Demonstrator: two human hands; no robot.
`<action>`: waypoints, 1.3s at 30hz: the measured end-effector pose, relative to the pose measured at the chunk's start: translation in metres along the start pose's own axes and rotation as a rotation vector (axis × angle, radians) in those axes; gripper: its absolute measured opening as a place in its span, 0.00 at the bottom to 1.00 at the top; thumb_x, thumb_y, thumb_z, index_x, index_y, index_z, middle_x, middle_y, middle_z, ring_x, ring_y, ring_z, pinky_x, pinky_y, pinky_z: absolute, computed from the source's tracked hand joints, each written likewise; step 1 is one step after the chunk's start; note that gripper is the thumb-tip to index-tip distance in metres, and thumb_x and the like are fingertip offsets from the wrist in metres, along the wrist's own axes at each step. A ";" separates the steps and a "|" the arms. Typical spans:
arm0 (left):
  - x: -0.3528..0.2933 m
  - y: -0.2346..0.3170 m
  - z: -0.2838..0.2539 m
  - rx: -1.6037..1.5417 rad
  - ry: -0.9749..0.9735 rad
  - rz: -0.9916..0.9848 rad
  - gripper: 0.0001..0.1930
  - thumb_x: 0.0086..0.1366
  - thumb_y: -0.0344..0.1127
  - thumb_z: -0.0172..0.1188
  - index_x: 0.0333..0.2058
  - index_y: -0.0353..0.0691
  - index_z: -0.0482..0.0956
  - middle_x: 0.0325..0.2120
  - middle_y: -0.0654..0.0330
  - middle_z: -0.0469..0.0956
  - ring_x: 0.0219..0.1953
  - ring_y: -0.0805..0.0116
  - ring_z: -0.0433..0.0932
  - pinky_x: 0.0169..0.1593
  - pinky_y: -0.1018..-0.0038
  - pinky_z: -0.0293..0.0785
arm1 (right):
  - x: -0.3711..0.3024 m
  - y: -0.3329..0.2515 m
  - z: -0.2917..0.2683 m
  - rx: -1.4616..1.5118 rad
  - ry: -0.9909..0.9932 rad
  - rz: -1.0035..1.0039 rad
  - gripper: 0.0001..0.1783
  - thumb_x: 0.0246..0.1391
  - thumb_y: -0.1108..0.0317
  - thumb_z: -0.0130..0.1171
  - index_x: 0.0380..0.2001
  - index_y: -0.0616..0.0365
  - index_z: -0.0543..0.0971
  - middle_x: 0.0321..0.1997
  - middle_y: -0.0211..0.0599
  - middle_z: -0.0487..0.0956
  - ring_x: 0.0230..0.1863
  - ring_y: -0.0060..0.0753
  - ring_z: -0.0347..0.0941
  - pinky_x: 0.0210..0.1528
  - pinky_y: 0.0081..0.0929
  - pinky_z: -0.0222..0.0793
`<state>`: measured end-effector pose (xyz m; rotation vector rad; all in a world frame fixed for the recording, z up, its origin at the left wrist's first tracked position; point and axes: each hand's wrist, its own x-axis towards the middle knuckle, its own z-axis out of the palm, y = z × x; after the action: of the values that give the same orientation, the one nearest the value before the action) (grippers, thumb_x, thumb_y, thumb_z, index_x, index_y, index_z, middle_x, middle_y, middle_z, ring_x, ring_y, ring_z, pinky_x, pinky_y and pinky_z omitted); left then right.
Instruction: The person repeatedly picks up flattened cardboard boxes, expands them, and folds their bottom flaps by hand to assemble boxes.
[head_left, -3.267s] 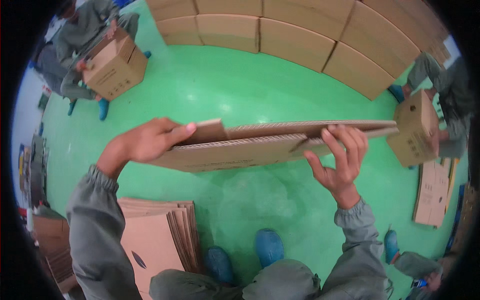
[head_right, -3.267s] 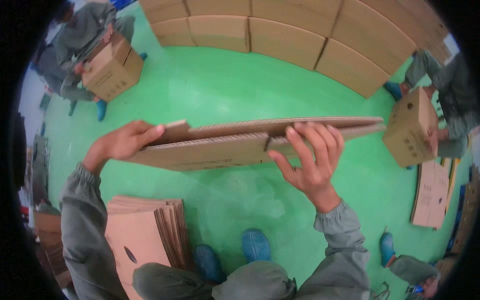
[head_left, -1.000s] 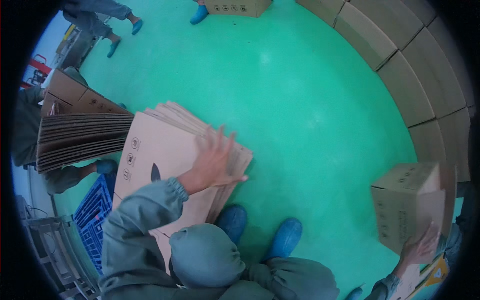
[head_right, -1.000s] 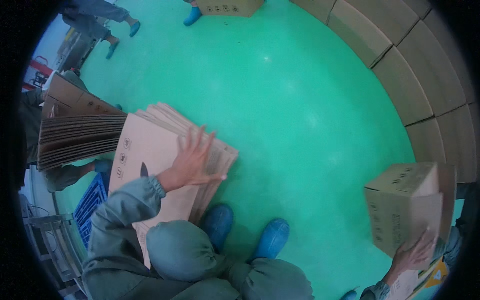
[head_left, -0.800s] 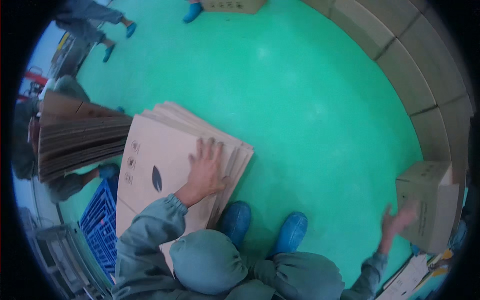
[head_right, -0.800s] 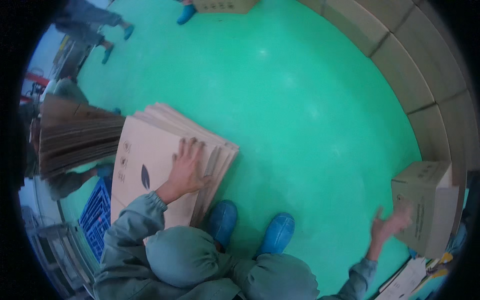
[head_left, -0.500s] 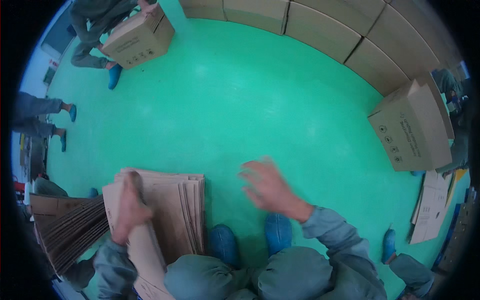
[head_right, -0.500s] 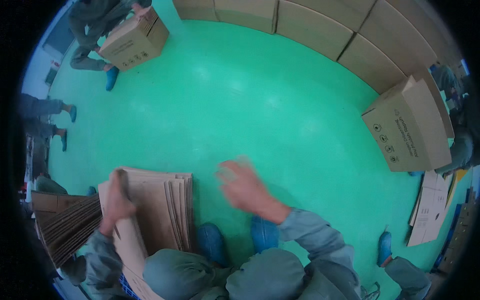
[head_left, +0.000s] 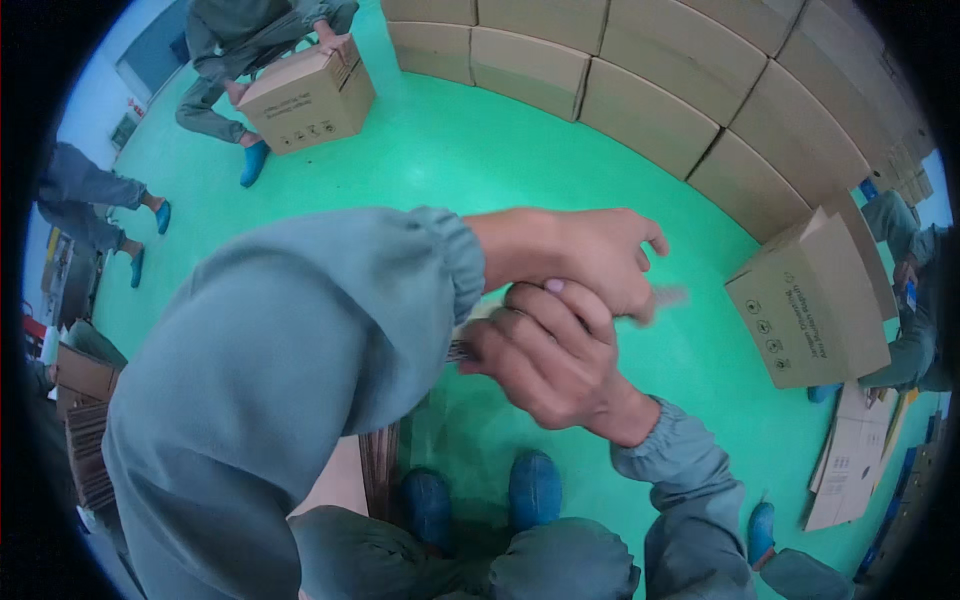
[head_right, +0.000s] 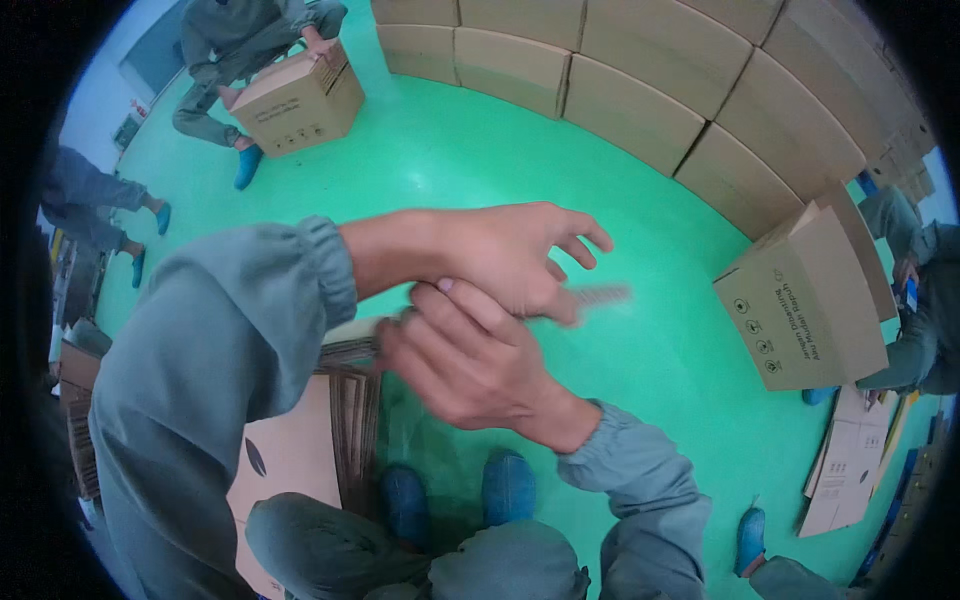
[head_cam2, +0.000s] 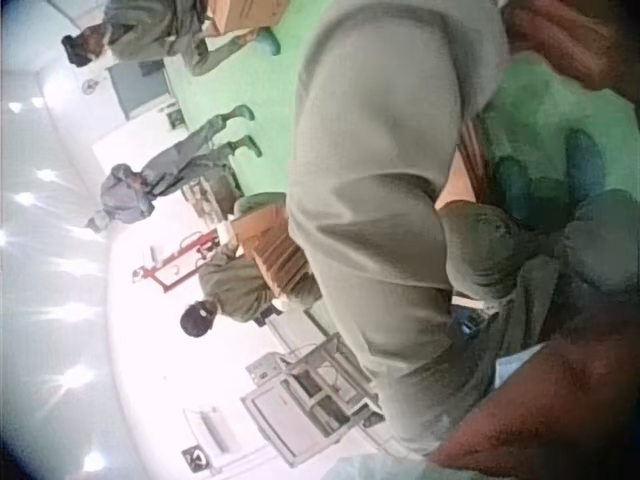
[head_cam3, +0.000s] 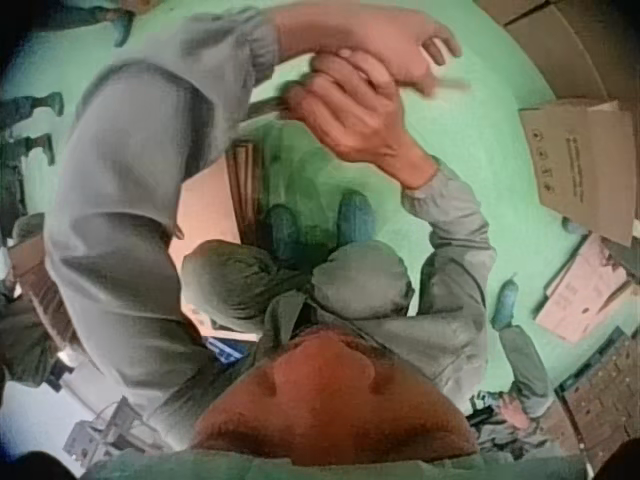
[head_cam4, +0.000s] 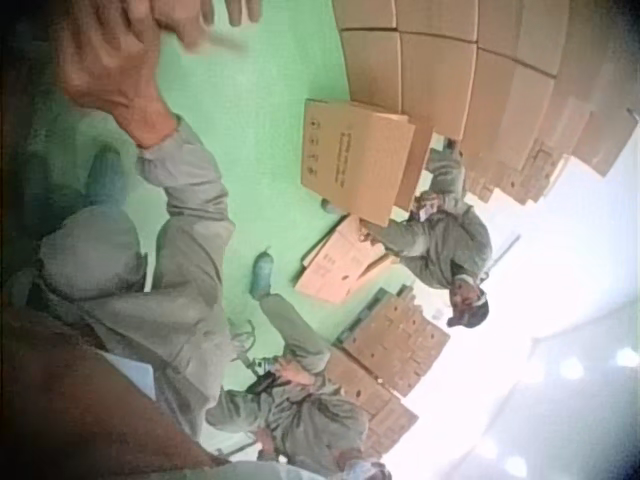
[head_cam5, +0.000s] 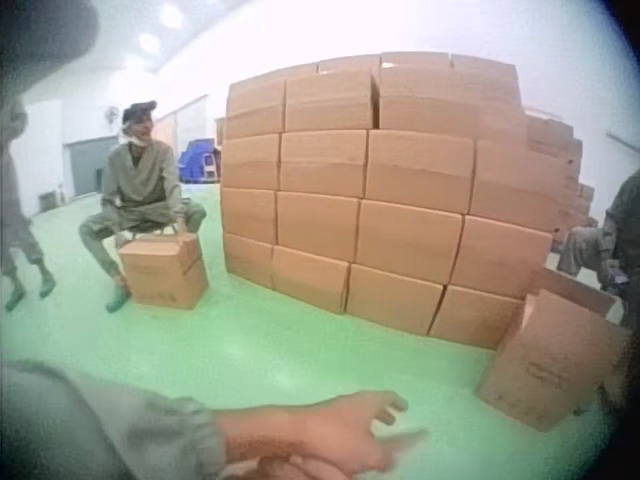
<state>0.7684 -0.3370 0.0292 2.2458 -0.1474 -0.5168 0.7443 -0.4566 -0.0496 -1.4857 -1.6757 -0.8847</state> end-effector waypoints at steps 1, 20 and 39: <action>0.001 0.003 -0.003 -0.118 -0.004 -0.091 0.34 0.58 0.44 0.61 0.61 0.33 0.67 0.54 0.39 0.74 0.56 0.52 0.74 0.58 0.65 0.70 | -0.010 0.011 -0.007 -0.038 -0.097 0.009 0.12 0.51 0.59 0.61 0.35 0.54 0.82 0.32 0.29 0.77 0.38 0.31 0.75 0.58 0.43 0.64; -0.106 -0.117 -0.051 0.814 0.425 -0.021 0.25 0.66 0.56 0.55 0.49 0.40 0.77 0.32 0.48 0.81 0.33 0.44 0.80 0.38 0.59 0.75 | -0.084 0.019 -0.118 -0.082 -0.226 0.393 0.15 0.49 0.53 0.61 0.21 0.52 0.78 0.21 0.28 0.71 0.23 0.30 0.63 0.37 0.35 0.48; -0.025 -0.039 0.105 -0.160 0.012 -1.141 0.75 0.44 0.81 0.59 0.69 0.32 0.24 0.68 0.33 0.14 0.68 0.24 0.16 0.65 0.28 0.35 | -0.077 0.013 0.048 0.618 -1.509 0.269 0.24 0.59 0.49 0.48 0.41 0.60 0.79 0.46 0.48 0.78 0.50 0.45 0.75 0.55 0.45 0.67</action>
<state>0.7005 -0.3773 -0.0535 1.9890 1.1928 -1.0346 0.7595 -0.4531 -0.1398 -1.8762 -2.2102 1.1769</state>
